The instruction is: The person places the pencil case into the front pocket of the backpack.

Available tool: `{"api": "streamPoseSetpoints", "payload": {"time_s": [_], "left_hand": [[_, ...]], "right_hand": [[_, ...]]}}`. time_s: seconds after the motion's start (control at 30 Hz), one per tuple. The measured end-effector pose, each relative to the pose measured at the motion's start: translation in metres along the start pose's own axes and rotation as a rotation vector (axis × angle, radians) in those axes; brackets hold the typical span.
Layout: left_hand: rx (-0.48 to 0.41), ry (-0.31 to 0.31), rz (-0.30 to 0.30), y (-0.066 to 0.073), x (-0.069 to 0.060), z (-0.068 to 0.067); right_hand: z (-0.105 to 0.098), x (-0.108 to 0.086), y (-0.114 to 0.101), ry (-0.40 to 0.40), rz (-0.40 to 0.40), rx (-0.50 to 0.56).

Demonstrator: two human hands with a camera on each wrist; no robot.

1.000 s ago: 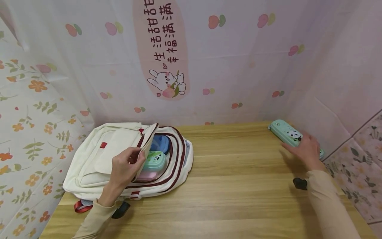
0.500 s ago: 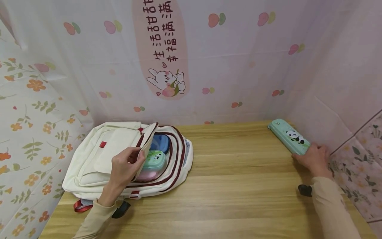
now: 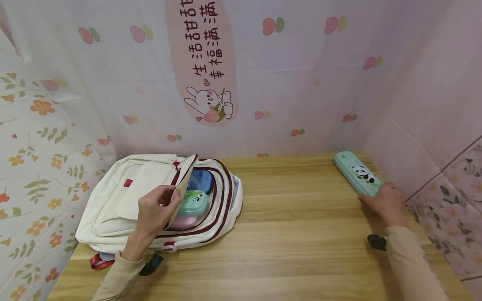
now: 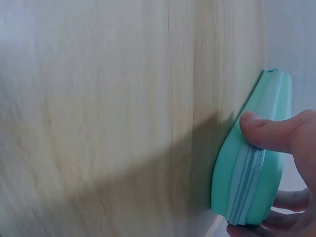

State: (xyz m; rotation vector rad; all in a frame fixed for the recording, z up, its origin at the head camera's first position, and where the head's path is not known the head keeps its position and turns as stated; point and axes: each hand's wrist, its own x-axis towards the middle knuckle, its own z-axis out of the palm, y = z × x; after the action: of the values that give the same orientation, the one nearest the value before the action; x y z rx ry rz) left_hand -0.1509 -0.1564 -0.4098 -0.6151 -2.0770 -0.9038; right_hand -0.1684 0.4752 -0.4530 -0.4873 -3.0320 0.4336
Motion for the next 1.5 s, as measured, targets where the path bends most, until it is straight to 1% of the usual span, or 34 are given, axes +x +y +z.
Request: {"api": "streamPoseSetpoints", "payload": {"time_s": [0.23, 0.4, 0.7, 0.93, 1.17, 1.23, 1.5], "left_hand": [[-0.007, 0.006, 0.013, 0.001, 0.001, -0.001], [-0.007, 0.003, 0.011, 0.001, 0.004, -0.003], [0.021, -0.008, 0.004, -0.001, 0.007, -0.007], [0.012, -0.006, -0.008, 0.000, 0.006, -0.006], [0.005, -0.001, -0.009, 0.000, 0.005, -0.005], [0.002, 0.001, -0.008, 0.000, 0.005, -0.005], [0.009, -0.006, -0.016, 0.000, 0.005, -0.006]], "right_hand": [[-0.002, -0.004, -0.020, 0.059, -0.137, 0.059], [-0.006, -0.008, -0.041, 0.040, -0.173, 0.073], [-0.013, -0.017, -0.076, 0.045, -0.243, 0.067], [-0.017, -0.024, -0.100, 0.073, -0.310, 0.068], [-0.013, -0.031, -0.125, 0.146, -0.426, 0.076], [-0.012, -0.033, -0.133, 0.141, -0.452, 0.088], [-0.014, -0.038, -0.164, 0.079, -0.552, 0.127]]}}
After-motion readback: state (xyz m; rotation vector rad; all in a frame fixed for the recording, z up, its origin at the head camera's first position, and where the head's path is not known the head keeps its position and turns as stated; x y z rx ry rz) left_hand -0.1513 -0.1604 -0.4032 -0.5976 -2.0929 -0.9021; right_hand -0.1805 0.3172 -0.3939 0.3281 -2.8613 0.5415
